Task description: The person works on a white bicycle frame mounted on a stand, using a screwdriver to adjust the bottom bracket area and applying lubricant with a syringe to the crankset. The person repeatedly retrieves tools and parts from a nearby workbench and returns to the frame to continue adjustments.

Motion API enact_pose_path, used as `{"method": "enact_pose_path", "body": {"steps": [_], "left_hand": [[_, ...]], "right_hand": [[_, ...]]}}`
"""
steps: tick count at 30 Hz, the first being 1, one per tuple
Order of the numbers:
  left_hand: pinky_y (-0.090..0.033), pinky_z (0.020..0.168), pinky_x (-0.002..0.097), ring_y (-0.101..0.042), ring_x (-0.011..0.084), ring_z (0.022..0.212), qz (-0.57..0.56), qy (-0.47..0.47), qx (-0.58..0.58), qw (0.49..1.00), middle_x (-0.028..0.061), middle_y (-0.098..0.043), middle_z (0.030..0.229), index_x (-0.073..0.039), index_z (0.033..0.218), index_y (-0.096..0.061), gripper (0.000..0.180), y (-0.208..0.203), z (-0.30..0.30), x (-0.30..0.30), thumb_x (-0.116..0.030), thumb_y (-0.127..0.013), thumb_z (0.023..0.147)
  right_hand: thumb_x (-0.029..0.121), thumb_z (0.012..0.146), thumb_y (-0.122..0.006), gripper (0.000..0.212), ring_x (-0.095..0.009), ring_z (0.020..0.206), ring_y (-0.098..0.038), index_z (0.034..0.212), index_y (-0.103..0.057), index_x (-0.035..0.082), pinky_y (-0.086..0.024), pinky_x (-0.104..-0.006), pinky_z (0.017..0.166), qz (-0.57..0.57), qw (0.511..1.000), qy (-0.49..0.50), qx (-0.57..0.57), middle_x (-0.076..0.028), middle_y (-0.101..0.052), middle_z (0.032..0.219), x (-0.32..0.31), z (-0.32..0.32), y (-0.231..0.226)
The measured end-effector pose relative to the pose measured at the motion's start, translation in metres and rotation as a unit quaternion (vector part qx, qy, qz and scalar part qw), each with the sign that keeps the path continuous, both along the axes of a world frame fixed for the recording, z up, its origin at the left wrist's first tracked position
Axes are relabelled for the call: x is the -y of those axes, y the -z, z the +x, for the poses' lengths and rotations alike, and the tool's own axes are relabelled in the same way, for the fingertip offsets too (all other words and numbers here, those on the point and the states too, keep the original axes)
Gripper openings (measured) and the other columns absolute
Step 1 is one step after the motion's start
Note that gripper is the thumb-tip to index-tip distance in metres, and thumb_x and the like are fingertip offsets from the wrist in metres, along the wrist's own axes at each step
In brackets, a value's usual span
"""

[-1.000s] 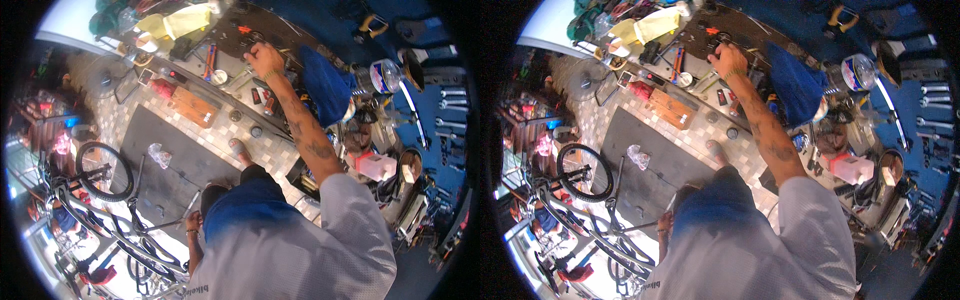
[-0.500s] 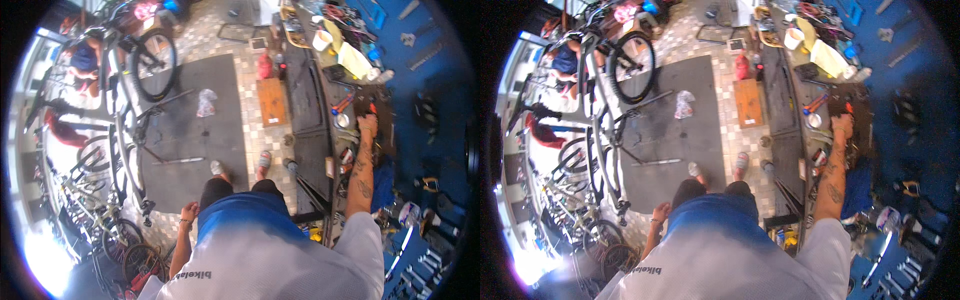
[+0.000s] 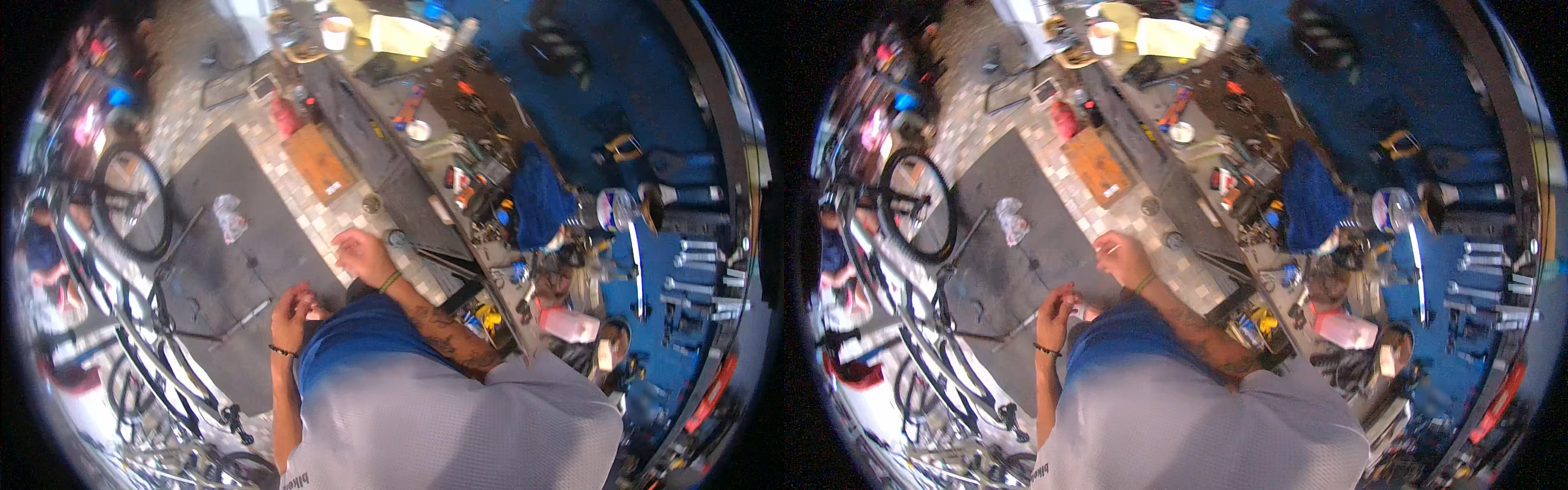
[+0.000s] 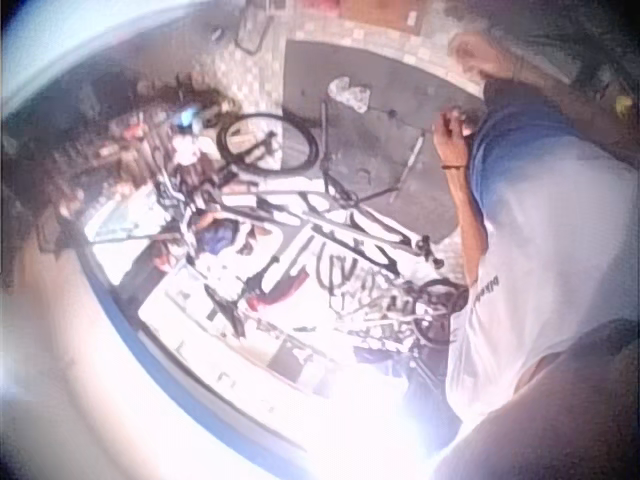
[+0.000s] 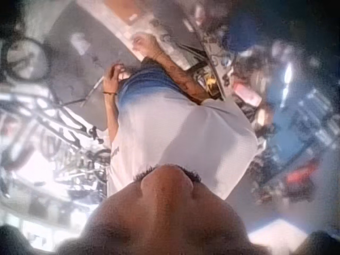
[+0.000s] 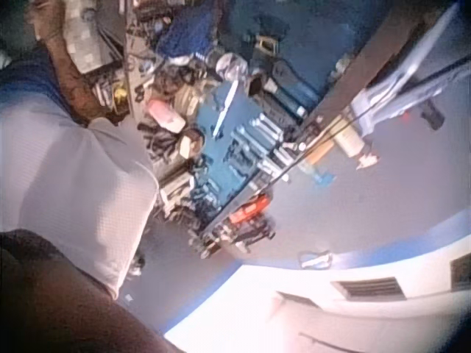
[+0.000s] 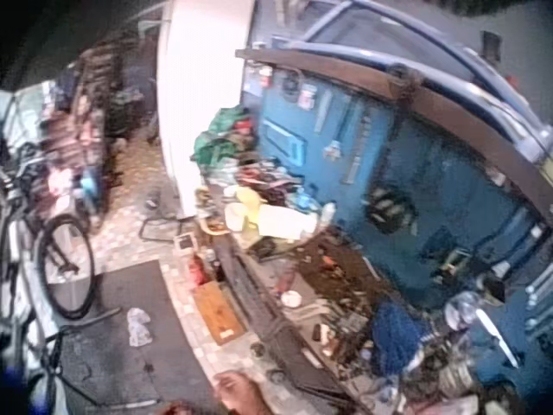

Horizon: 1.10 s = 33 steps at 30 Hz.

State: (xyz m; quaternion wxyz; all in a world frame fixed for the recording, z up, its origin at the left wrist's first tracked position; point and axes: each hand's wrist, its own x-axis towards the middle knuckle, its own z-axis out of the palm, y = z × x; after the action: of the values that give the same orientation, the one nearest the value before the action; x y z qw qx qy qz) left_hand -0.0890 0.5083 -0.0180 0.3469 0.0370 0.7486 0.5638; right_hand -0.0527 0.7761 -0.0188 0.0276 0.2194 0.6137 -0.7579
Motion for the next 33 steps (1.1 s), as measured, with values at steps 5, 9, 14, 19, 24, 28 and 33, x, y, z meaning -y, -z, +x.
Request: {"method": "enact_pose_path", "body": {"steps": [5,9,14,19,24,28,33], "left_hand": [[-0.057,0.089,0.0307,-0.072,0.0169,0.102,-0.011,0.110,-0.028,0.994,0.0091,-0.076,0.115,-0.001,0.140,-0.065,0.037,-0.009,-0.021,-0.040,-0.023,-0.064,0.111],[-0.058,0.090,0.0321,-0.072,0.0174,0.099,-0.023,0.163,0.029,0.986,0.0092,-0.075,0.114,0.000,0.139,-0.065,0.035,0.019,-0.025,-0.050,-0.022,-0.063,0.111],[-0.058,0.083,0.0299,-0.073,0.0164,0.099,-0.036,0.196,0.083,0.976,0.0091,-0.075,0.112,0.001,0.138,-0.064,0.048,0.037,-0.022,-0.028,-0.036,-0.068,0.109],[-0.058,0.083,0.0301,-0.073,0.0172,0.097,-0.049,0.205,0.120,0.970,0.0090,-0.075,0.111,0.001,0.140,-0.063,0.046,0.058,-0.035,0.000,-0.033,-0.068,0.109],[-0.060,0.086,0.0347,-0.075,0.0231,0.099,-0.064,0.219,0.120,0.966,0.0119,-0.075,0.116,0.002,0.141,-0.062,0.047,0.098,-0.065,0.016,-0.030,-0.069,0.108],[-0.055,0.105,0.0445,-0.070,0.0388,0.122,-0.297,0.406,-0.088,0.859,0.0195,-0.073,0.131,-0.003,0.151,-0.057,0.053,0.152,-0.080,0.045,-0.030,-0.068,0.107],[-0.039,0.123,0.0450,-0.051,0.0419,0.148,-0.229,0.489,-0.038,0.841,0.0257,-0.061,0.151,-0.015,0.164,-0.046,0.068,0.239,-0.090,0.107,-0.052,-0.056,0.108]], "right_hand": [[0.003,0.093,-0.071,0.022,-0.017,0.080,-0.073,0.115,-0.070,0.002,-0.059,-0.0330,0.071,0.283,0.925,0.255,0.004,-0.009,-0.076,0.091,-0.121,-0.046,0.011],[0.012,0.084,-0.080,0.025,-0.033,0.089,-0.078,0.108,-0.077,0.005,-0.061,-0.0443,0.082,0.422,0.787,0.448,0.046,-0.016,-0.080,0.096,-0.289,-0.094,0.048],[0.014,0.084,-0.081,0.033,-0.038,0.102,-0.074,0.115,-0.075,0.005,-0.060,-0.0480,0.085,0.456,0.722,0.506,0.120,-0.016,-0.077,0.107,-0.296,-0.103,0.037],[0.010,0.096,-0.074,0.025,-0.030,0.087,-0.073,0.119,-0.070,0.002,-0.058,-0.0402,0.077,0.332,0.810,0.479,-0.069,-0.016,-0.075,0.100,-0.166,-0.006,0.021],[0.030,0.099,-0.075,0.037,-0.031,0.104,-0.076,0.126,-0.071,0.004,-0.059,-0.0404,0.092,0.229,0.927,0.260,0.141,-0.017,-0.077,0.112,0.000,0.137,0.088],[0.048,0.101,-0.071,0.060,-0.036,0.136,-0.061,0.143,-0.066,0.006,-0.047,-0.0446,0.115,0.229,0.953,-0.059,0.189,-0.024,-0.067,0.139,0.013,0.194,0.102],[0.056,0.102,-0.065,0.073,-0.039,0.148,-0.049,0.150,-0.059,0.001,-0.038,-0.0460,0.124,0.087,0.970,-0.082,0.213,-0.026,-0.056,0.154,0.009,0.199,0.112]]}}
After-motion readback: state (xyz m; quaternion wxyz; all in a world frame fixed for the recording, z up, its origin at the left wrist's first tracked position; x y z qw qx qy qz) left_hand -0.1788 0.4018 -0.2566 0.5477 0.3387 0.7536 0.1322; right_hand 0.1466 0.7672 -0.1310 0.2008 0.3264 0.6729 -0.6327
